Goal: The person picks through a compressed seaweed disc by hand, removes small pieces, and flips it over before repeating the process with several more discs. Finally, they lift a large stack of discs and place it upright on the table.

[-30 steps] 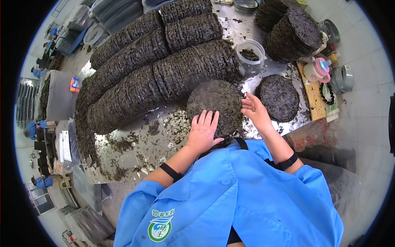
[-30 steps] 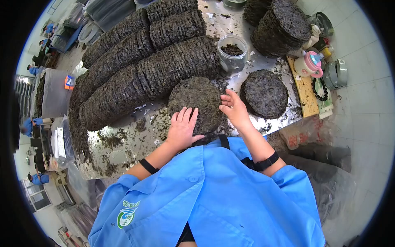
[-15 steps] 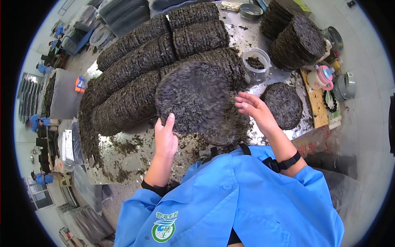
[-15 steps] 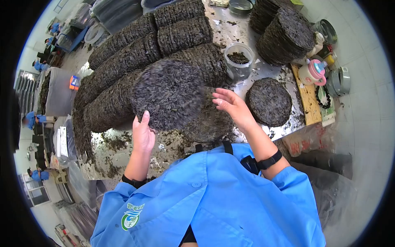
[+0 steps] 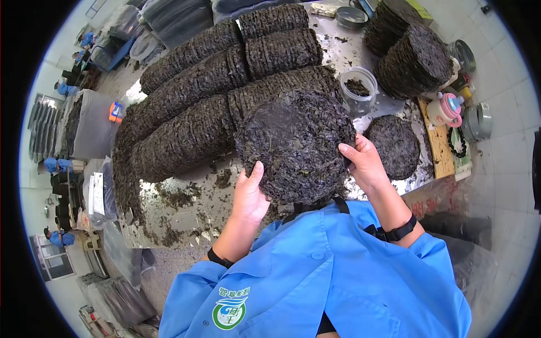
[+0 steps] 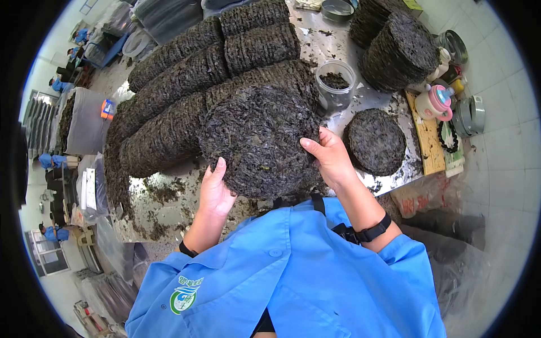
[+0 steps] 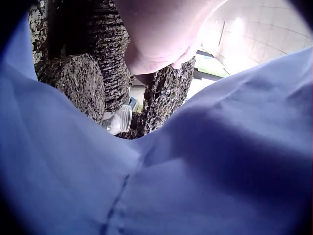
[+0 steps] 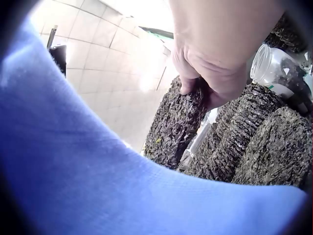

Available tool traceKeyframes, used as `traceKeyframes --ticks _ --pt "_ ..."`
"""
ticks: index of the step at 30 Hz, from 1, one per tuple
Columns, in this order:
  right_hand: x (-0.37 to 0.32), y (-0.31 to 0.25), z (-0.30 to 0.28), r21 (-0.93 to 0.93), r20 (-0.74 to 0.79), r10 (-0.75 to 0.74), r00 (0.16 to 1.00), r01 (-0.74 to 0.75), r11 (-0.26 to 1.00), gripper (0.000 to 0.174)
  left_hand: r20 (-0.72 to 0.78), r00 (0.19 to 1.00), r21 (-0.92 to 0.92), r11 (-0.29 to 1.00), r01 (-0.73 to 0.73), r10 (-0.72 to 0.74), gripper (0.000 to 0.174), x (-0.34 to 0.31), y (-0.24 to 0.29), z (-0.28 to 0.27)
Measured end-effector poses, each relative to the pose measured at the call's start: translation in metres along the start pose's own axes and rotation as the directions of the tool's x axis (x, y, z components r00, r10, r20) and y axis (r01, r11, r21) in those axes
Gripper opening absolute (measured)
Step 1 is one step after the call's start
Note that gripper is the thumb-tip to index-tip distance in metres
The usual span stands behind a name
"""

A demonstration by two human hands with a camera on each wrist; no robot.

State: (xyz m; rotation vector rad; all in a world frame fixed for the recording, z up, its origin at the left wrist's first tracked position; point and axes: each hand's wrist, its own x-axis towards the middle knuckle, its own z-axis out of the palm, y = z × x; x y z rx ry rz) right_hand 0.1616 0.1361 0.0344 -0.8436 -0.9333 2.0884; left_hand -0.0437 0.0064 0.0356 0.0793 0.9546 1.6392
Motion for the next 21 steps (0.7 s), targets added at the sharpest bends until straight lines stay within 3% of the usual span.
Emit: traceKeyframes --ticks 9,14,17,18,19,20,21 --pt "-0.001 0.003 -0.009 0.035 0.004 -0.014 1.000 0.014 0.999 0.026 0.044 0.997 -0.076 0.995 0.067 -0.064 0.045 -0.002 -0.005 0.002" --pt "-0.008 -0.002 -0.013 0.023 -0.016 -0.032 0.999 0.032 0.999 0.028 0.099 0.970 -0.093 0.969 0.229 -0.220 0.044 0.003 -0.009 0.000" --pt "-0.016 -0.003 -0.044 -0.017 -0.079 -0.057 0.995 0.056 0.998 0.031 0.164 0.945 -0.052 0.954 0.297 -0.285 0.049 0.006 -0.017 0.005" --pt "-0.021 -0.007 -0.056 -0.048 -0.143 -0.085 0.986 0.079 0.996 0.030 0.284 0.930 0.028 0.971 0.237 -0.235 0.067 0.008 -0.024 0.011" --pt "-0.032 -0.008 -0.080 -0.093 -0.245 -0.110 0.963 0.089 0.992 0.030 0.270 0.930 0.022 0.967 0.254 -0.251 0.067 0.007 -0.030 0.005" --pt "-0.049 -0.032 -0.101 -0.070 -0.403 -0.154 0.902 0.137 0.988 0.026 0.350 0.922 0.624 0.776 -0.097 -0.166 0.081 0.016 -0.039 -0.004" --pt "-0.055 -0.035 -0.121 -0.103 -0.481 -0.212 0.851 0.186 0.977 0.026 0.466 0.872 0.880 0.183 -0.439 -0.150 0.094 0.024 -0.041 -0.009"
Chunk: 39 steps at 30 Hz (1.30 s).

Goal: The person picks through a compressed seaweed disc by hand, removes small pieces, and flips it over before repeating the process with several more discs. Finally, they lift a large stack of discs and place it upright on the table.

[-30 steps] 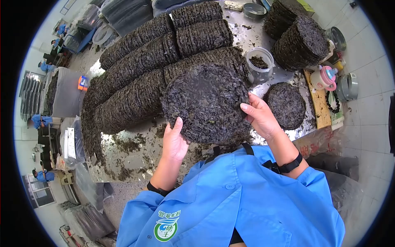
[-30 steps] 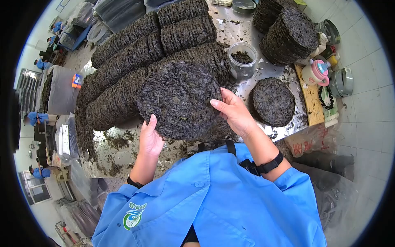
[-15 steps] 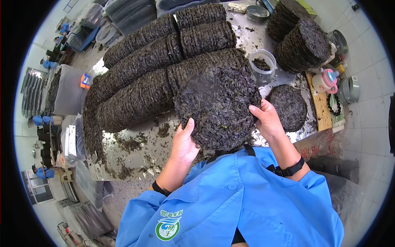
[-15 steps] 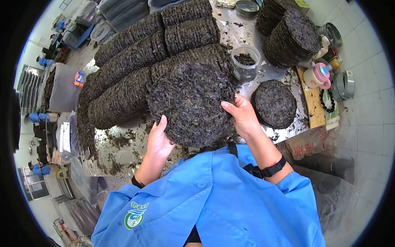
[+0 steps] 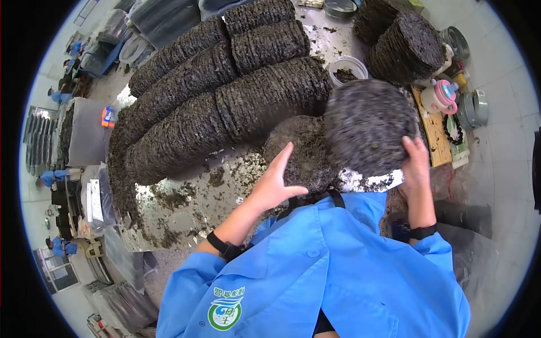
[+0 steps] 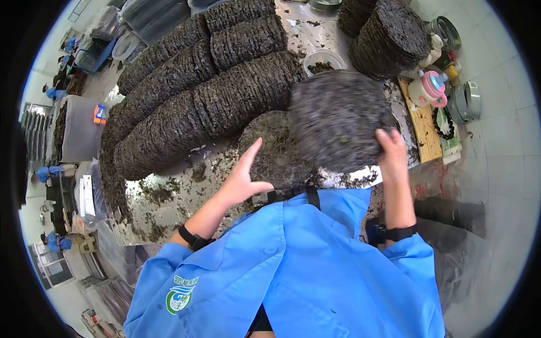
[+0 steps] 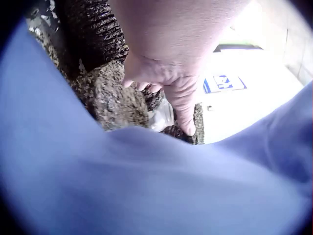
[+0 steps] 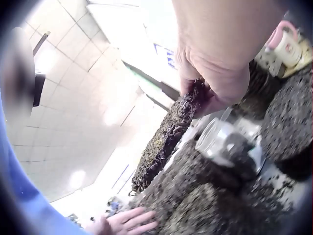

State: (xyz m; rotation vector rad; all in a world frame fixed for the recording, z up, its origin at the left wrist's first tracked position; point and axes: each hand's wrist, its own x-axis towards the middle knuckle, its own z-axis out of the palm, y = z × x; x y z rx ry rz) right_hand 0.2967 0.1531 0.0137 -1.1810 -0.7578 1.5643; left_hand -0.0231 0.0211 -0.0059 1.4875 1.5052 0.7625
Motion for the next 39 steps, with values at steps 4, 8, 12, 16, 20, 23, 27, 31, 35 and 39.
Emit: traceKeyframes --ticks 4,8,12,16,20,23,27,31,35,39 --pt "0.040 0.020 -0.104 -0.232 -0.160 -0.041 0.986 0.003 0.973 0.050 0.283 0.955 0.718 0.642 -0.269 0.084 0.103 0.005 -0.023 0.020" --pt "0.042 0.039 -0.099 -0.881 -0.058 -0.462 0.885 0.172 0.440 0.057 0.292 0.948 0.758 0.575 -0.309 0.124 0.094 0.019 -0.031 0.014" --pt "0.018 0.062 -0.013 -0.713 0.251 -0.067 0.966 0.232 0.661 0.048 0.295 0.947 0.719 0.622 -0.309 0.130 0.093 0.023 -0.028 0.006" --pt "0.013 0.102 0.040 -0.671 0.389 0.223 0.894 0.109 0.734 0.052 0.292 0.948 0.695 0.654 -0.299 0.123 0.095 0.024 -0.028 0.004" --pt "-0.001 0.099 0.060 -0.691 0.382 0.198 0.903 0.137 0.709 0.055 0.248 0.961 0.692 0.672 -0.265 0.124 0.091 0.020 -0.028 0.004" --pt "-0.014 0.070 0.073 -0.325 0.347 0.246 0.905 -0.130 0.937 0.054 0.173 0.969 0.644 0.725 -0.245 0.174 0.080 0.013 -0.025 0.003" --pt "-0.009 0.055 0.081 -0.045 0.454 0.262 0.852 -0.272 0.961 0.053 -0.053 0.943 0.525 0.812 -0.254 0.329 0.059 0.008 -0.020 -0.023" --pt "0.006 0.104 0.072 -0.603 0.526 0.447 0.724 -0.053 0.796 0.055 -0.510 0.833 -0.489 0.869 -0.075 -0.215 0.036 0.000 -0.012 -0.050" --pt "0.012 0.129 0.077 -0.565 0.574 0.322 0.753 0.080 0.821 0.051 -0.408 0.853 -0.887 0.365 -0.284 -0.327 0.032 -0.016 0.002 -0.063" --pt "0.014 0.120 0.079 -0.458 0.503 0.368 0.782 -0.120 0.881 0.032 -0.283 0.883 -0.956 0.183 -0.229 -0.374 0.033 -0.025 0.015 -0.056"
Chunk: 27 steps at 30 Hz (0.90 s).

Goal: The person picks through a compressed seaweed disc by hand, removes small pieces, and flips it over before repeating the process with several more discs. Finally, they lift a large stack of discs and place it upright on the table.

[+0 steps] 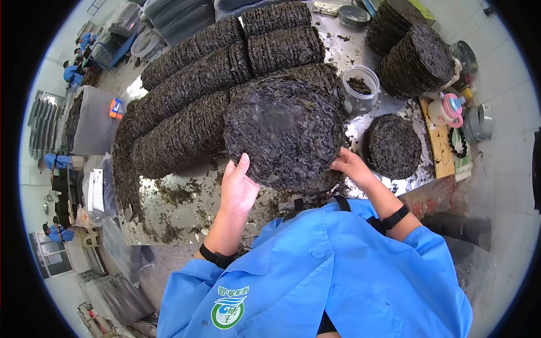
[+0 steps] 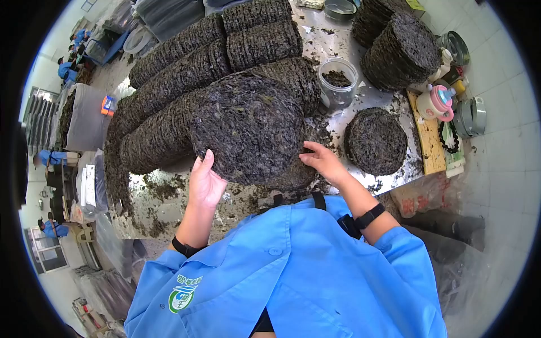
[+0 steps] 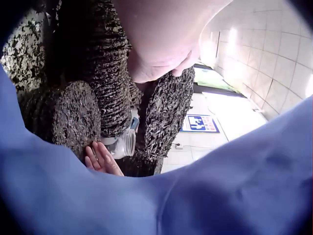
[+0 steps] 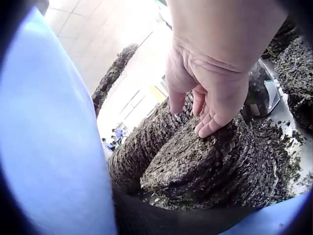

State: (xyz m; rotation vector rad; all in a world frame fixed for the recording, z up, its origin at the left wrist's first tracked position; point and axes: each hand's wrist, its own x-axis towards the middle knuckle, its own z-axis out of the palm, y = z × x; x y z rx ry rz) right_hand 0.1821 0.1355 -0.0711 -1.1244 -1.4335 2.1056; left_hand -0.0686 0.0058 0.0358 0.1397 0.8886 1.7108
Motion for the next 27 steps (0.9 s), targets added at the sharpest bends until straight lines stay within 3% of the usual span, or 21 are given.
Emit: traceKeyframes --ticks 1,3,4,5,7,8,10,11,14,16,17,19,27 --pt "0.000 -0.002 -0.004 -0.007 0.002 0.002 1.000 -0.002 1.000 0.032 0.005 1.000 -0.013 1.000 0.020 -0.020 0.033 -0.003 -0.001 0.003" --pt "0.000 -0.005 -0.013 -0.058 -0.152 -0.090 0.984 0.082 0.995 0.040 0.023 0.999 -0.008 0.999 0.042 -0.041 0.034 -0.005 -0.003 0.001" --pt "-0.002 -0.024 -0.005 -0.017 -0.235 -0.209 0.949 0.211 0.977 0.032 0.011 0.999 -0.006 0.999 0.042 -0.042 0.034 -0.007 -0.006 0.005" --pt "-0.010 -0.046 0.003 -0.067 -0.360 -0.315 0.878 0.312 0.948 0.024 0.000 0.999 -0.003 0.999 0.045 -0.045 0.034 -0.008 -0.008 0.008" --pt "-0.021 -0.084 0.009 -0.150 -0.465 -0.485 0.741 0.474 0.868 0.022 0.000 0.999 0.014 0.999 0.049 -0.049 0.035 -0.009 -0.011 0.011" --pt "-0.027 -0.095 0.012 -0.151 -0.470 -0.484 0.738 0.474 0.868 0.022 -0.001 0.999 0.044 0.998 0.038 -0.038 0.036 -0.009 -0.013 0.010" --pt "-0.038 -0.115 0.020 -0.536 -0.294 -0.729 0.618 0.525 0.661 0.026 0.005 1.000 0.077 0.997 0.030 -0.031 0.037 -0.010 -0.015 0.013" --pt "-0.044 -0.128 0.028 -0.641 -0.217 -0.798 0.562 0.534 0.551 0.028 0.006 0.999 0.079 0.996 0.038 -0.039 0.037 -0.011 -0.015 0.016" --pt "-0.044 -0.127 0.026 -0.616 -0.275 -0.782 0.559 0.523 0.590 0.032 -0.009 0.999 0.082 0.995 0.054 -0.053 0.037 -0.013 -0.016 0.021" --pt "-0.040 -0.120 0.021 -0.176 -0.349 -0.568 0.746 0.543 0.821 0.037 -0.032 0.998 0.086 0.995 0.057 -0.054 0.038 -0.013 -0.017 0.021" --pt "-0.039 -0.115 0.020 -0.174 -0.349 -0.567 0.746 0.543 0.822 0.037 -0.019 0.997 0.064 0.995 0.073 -0.072 0.035 -0.013 -0.017 0.021" --pt "-0.043 -0.105 0.019 0.035 -0.273 -0.386 0.881 0.410 0.911 0.041 -0.004 0.996 0.044 0.995 0.090 -0.090 0.033 -0.013 -0.019 0.021" --pt "-0.047 -0.088 0.005 0.150 -0.267 -0.357 0.895 0.405 0.902 0.039 -0.032 0.993 0.070 0.990 0.120 -0.118 0.032 -0.011 -0.025 0.023"
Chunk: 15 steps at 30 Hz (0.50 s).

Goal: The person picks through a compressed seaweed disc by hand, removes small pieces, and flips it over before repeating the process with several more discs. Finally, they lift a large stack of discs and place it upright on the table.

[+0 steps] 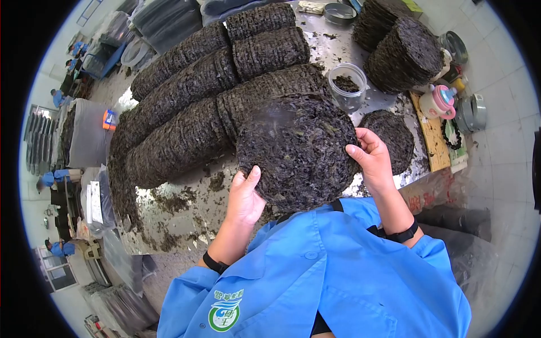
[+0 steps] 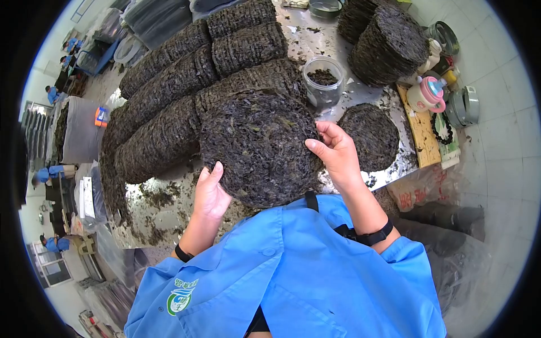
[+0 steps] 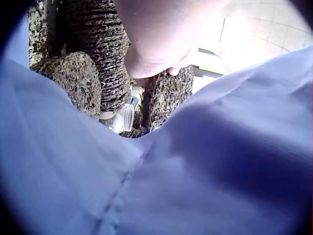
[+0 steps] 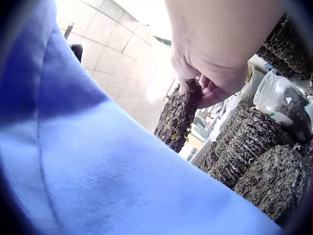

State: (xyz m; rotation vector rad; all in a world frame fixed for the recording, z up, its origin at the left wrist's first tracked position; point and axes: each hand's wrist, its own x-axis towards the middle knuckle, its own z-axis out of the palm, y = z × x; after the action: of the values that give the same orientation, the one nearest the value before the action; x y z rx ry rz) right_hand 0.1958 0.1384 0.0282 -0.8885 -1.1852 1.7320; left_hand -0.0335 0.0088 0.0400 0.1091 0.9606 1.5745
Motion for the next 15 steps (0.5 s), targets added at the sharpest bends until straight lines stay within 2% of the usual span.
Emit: traceKeyframes --ticks 3,10,13,15 --pt "-0.0026 0.0002 0.0003 0.067 -0.012 0.040 0.999 -0.039 0.997 0.040 0.028 1.000 -0.011 1.000 -0.002 0.002 0.031 0.0037 -0.0010 -0.0047" --pt "-0.0038 0.0028 0.0008 0.038 -0.016 0.022 1.000 -0.021 0.999 0.041 0.024 1.000 -0.025 1.000 0.020 -0.019 0.033 0.0044 -0.0016 -0.0075" --pt "-0.0001 0.0011 0.0041 -0.062 -0.017 0.020 1.000 -0.021 0.998 0.039 0.052 0.999 -0.006 1.000 -0.006 0.006 0.035 0.0033 -0.0025 -0.0079" --pt "0.0019 0.0011 0.0057 -0.414 -0.138 -0.117 0.983 0.051 0.909 0.033 0.010 0.994 0.073 0.991 -0.113 0.112 0.035 -0.0003 -0.0022 -0.0040"
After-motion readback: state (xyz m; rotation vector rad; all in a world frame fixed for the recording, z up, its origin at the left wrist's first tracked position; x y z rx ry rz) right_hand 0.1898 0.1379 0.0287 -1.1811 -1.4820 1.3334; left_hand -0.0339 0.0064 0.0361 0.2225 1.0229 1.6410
